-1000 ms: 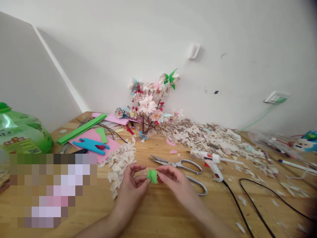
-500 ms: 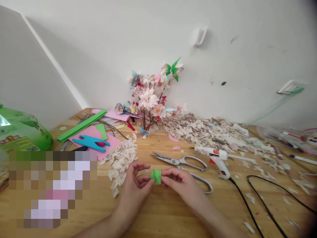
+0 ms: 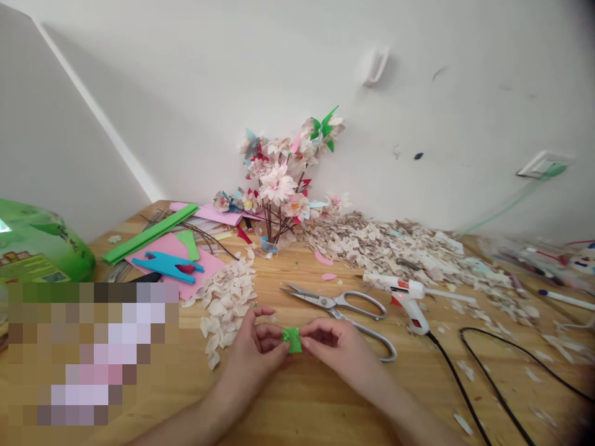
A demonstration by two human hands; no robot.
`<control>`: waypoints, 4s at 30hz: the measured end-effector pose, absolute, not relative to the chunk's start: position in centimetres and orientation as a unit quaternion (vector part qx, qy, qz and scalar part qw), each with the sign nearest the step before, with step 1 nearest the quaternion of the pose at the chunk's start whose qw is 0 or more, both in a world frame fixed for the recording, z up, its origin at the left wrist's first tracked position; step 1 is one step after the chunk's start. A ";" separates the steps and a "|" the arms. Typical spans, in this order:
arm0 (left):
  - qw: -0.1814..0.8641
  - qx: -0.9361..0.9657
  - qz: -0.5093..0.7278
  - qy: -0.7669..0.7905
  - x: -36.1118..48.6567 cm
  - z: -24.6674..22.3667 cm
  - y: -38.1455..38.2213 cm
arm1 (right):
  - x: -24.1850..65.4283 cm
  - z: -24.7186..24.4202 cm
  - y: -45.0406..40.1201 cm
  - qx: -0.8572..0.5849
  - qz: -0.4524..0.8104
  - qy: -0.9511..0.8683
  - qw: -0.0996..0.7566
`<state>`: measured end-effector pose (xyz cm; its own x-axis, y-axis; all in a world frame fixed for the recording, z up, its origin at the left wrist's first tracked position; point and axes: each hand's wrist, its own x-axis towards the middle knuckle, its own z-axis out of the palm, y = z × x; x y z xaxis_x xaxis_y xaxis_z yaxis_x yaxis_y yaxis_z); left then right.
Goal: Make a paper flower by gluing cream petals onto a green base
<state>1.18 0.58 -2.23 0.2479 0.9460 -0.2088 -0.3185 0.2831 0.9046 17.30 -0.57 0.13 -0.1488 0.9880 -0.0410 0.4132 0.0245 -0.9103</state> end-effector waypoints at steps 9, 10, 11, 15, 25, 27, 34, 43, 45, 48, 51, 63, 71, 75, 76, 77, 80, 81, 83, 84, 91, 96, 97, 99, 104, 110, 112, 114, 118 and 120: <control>0.718 0.312 0.450 0.430 0.7 -0.5 0.6 | 18.0 1.3 -1.6 -0.395 0.139 -0.835 0.357; 0.721 0.310 0.447 0.428 0.7 -0.3 0.6 | 17.9 1.3 -1.6 -0.382 0.128 -0.844 0.355; 0.724 0.308 0.445 0.427 0.7 -0.3 0.6 | 17.9 1.4 -1.6 -0.375 0.118 -0.847 0.357; 0.731 0.301 0.440 0.427 0.6 -0.4 0.5 | 17.7 1.3 -1.5 -0.351 0.086 -0.851 0.381; 0.747 0.303 0.420 0.417 0.5 -0.6 0.6 | 18.0 1.3 -1.4 -0.329 0.047 -0.872 0.359; 0.750 0.300 0.422 0.413 0.6 -0.4 0.5 | 18.0 1.4 -1.4 -0.327 0.048 -0.878 0.347; 0.754 0.293 0.429 0.401 0.5 -0.5 0.4 | 18.0 1.3 -1.5 -0.326 0.058 -0.876 0.350; 0.776 0.299 0.407 0.379 0.4 -0.5 0.4 | 18.0 1.3 -1.5 -0.315 0.082 -0.872 0.366; 0.773 0.300 0.410 0.380 0.4 -0.6 0.5 | 18.0 1.3 -1.5 -0.313 0.088 -0.870 0.371; 0.772 0.298 0.412 0.381 0.3 -0.8 0.6 | 18.0 1.2 -1.5 -0.325 0.097 -0.857 0.389; 0.770 0.301 0.413 0.381 0.4 -0.7 0.5 | 17.8 0.9 -1.5 -0.350 0.125 -0.832 0.412; 0.768 0.313 0.410 0.378 0.4 -0.5 0.5 | 17.9 0.8 -1.2 -0.353 0.142 -0.825 0.419; 0.765 0.314 0.418 0.377 0.4 -0.6 0.4 | 17.9 0.5 -1.3 -0.383 0.156 -0.808 0.419; 0.762 0.313 0.413 0.389 0.5 -0.5 0.4 | 17.6 0.5 -1.3 -0.391 0.164 -0.803 0.419; 0.761 0.312 0.413 0.391 0.5 -0.5 0.4 | 17.6 0.5 -1.4 -0.399 0.173 -0.797 0.420; 0.762 0.312 0.412 0.391 0.5 -0.5 0.4 | 17.5 0.5 -1.4 -0.412 0.185 -0.787 0.421; 0.759 0.319 0.412 0.390 0.5 -0.7 0.5 | 17.2 0.1 -1.6 -0.474 0.234 -0.738 0.419; 0.757 0.323 0.413 0.391 0.5 -0.9 0.5 | 17.1 -0.1 -1.6 -0.497 0.252 -0.718 0.418; 0.751 0.330 0.415 0.393 0.6 -1.3 0.6 | 16.9 -0.4 -1.6 -0.536 0.282 -0.677 0.418; 0.748 0.333 0.417 0.395 0.6 -1.5 0.6 | 16.9 -0.6 -1.6 -0.551 0.296 -0.658 0.419; 0.743 0.351 0.421 0.384 0.8 -1.5 0.6 | 16.2 -0.8 -1.7 -0.582 0.383 -0.571 0.434; 0.741 0.360 0.417 0.385 0.8 -1.8 0.7 | 16.1 -0.9 -1.6 -0.582 0.425 -0.535 0.441; 0.740 0.361 0.415 0.387 0.8 -1.8 0.7 | 16.1 -0.9 -1.6 -0.583 0.432 -0.527 0.441; 0.737 0.363 0.413 0.394 0.8 -1.9 0.7 | 16.1 -0.8 -1.6 -0.578 0.452 -0.510 0.448; 0.733 0.368 0.407 0.402 0.7 -2.0 0.8 | 16.1 -0.5 -1.4 -0.537 0.536 -0.469 0.452; 0.722 0.393 0.405 0.401 0.7 -2.5 0.9 | 16.3 -1.2 -1.1 -0.548 0.478 -0.500 0.470; 0.709 0.406 0.417 0.398 0.8 -2.5 0.8 | 16.3 -1.5 -1.1 -0.553 0.476 -0.494 0.473; 0.694 0.421 0.427 0.398 1.0 -2.3 0.7 | 16.2 -1.5 -1.1 -0.553 0.487 -0.481 0.475; 0.666 0.447 0.440 0.404 1.4 -1.6 0.3 | 15.8 -1.3 -1.1 -0.563 0.512 -0.436 0.479; 0.636 0.473 0.450 0.412 1.5 -1.4 0.1 | 15.6 -1.1 -1.2 -0.565 0.528 -0.410 0.484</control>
